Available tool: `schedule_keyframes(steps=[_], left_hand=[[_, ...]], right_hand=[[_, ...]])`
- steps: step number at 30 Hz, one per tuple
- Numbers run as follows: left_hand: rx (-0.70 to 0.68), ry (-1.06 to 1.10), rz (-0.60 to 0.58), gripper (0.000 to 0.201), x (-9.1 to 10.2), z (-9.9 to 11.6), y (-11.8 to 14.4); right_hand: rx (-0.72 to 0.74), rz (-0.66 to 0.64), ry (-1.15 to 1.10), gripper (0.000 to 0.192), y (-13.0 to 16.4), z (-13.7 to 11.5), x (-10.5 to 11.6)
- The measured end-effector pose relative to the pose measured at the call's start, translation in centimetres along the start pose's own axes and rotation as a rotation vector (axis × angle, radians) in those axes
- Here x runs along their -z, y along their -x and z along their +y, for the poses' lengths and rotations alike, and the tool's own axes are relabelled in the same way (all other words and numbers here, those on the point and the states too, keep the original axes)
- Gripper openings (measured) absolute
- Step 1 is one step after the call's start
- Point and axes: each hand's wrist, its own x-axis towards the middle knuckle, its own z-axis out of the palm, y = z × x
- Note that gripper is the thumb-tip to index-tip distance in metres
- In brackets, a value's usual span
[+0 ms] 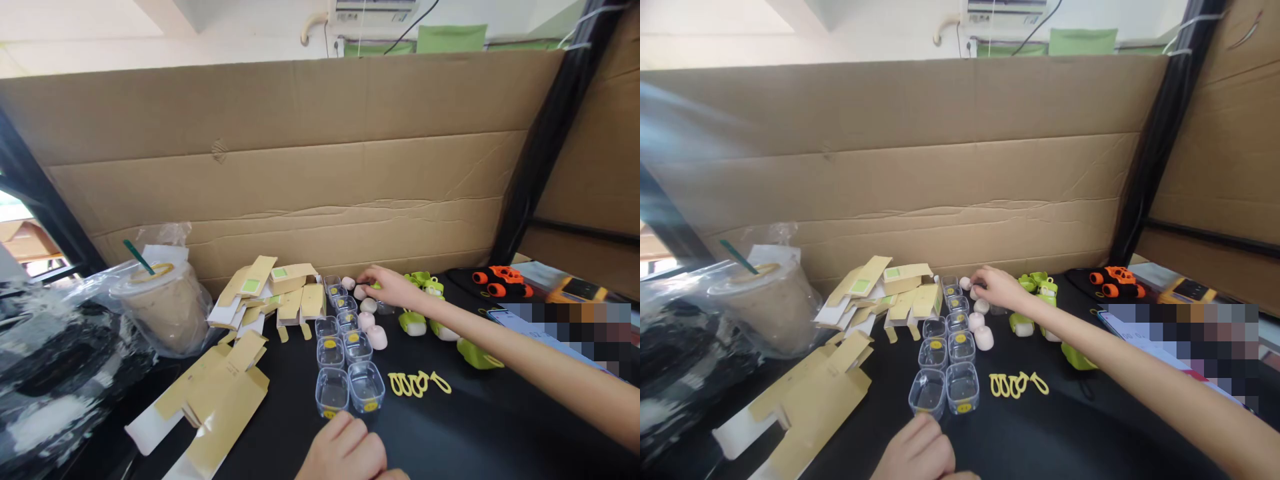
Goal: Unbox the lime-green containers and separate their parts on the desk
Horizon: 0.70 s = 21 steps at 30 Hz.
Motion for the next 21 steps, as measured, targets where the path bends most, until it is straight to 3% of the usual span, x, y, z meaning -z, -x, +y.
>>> schedule_keyframes(steps=[2,5,10,13,17,21], left_hand=[[-0.008,0.007,0.026,0.026,0.7,0.1,-1.2],[0.027,0.019,-0.057,0.018,1.7,0.0,-2.5],[0.022,0.116,-0.086,0.011,1.5,0.0,-3.4],[0.109,0.233,-0.134,0.01,1.2,0.1,-3.8],[0.397,0.449,-0.222,0.016,0.6,0.3,-3.8],[0.976,1.069,-0.193,0.06,-1.0,0.5,-3.9]], right_hand=[[0.058,-0.013,0.04,0.02,2.8,0.0,1.6],[0.128,-0.088,0.115,0.021,6.6,0.3,3.0],[0.089,-0.131,0.239,0.036,9.2,1.5,1.9],[0.066,-0.1,0.245,0.036,9.2,1.9,1.4],[0.049,0.007,0.139,0.035,9.8,1.3,1.9],[0.133,0.237,-0.459,0.042,11.3,-1.5,1.8]])
